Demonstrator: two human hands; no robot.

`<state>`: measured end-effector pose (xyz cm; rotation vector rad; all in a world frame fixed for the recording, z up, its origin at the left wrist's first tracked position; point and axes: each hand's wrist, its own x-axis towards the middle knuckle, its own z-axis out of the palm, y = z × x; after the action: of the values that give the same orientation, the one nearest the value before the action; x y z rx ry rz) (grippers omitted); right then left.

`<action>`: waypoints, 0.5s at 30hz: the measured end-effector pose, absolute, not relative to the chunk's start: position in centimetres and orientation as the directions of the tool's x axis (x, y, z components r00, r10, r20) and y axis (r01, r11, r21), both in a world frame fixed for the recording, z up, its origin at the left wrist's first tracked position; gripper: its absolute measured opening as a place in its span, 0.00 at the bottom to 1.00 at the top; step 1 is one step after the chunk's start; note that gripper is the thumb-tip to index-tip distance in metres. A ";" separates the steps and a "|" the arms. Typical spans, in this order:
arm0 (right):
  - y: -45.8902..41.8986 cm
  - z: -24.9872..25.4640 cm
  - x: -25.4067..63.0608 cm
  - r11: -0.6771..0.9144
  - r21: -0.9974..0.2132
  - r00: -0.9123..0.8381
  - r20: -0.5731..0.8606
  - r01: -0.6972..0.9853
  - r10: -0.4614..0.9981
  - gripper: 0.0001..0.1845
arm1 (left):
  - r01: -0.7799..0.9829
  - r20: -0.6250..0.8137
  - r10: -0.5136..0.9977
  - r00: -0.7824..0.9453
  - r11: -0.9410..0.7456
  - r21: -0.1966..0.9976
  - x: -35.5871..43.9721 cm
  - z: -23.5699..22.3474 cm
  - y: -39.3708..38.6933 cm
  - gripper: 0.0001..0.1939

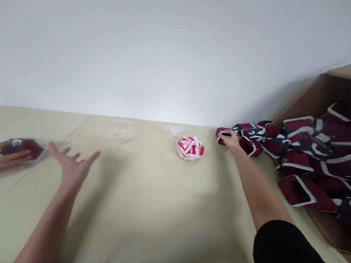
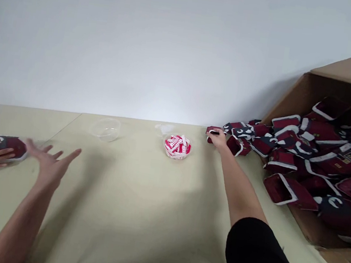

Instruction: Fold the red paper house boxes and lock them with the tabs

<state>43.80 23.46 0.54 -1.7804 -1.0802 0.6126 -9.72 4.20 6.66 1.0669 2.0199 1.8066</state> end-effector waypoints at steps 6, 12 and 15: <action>15.6 -0.4 41.4 -0.039 -0.891 0.426 0.178 0.453 0.887 0.24 | 0.246 0.150 0.906 -0.395 -0.053 0.968 -1.2 6.1 4.8 0.65; 6.3 2.7 40.5 -0.055 -0.998 0.448 -0.056 -0.015 0.892 0.24 | 0.260 0.019 0.990 0.139 -0.054 0.964 5.1 5.5 3.2 0.59; 2.6 3.8 39.1 -0.189 -0.962 0.286 -0.240 -0.196 0.928 0.19 | 0.235 -0.023 0.909 0.417 -0.083 0.968 6.7 4.3 2.6 0.60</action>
<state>39.15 2.55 3.83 -1.3714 -0.7451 1.1997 6.74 2.57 4.35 1.5846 1.0370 0.7747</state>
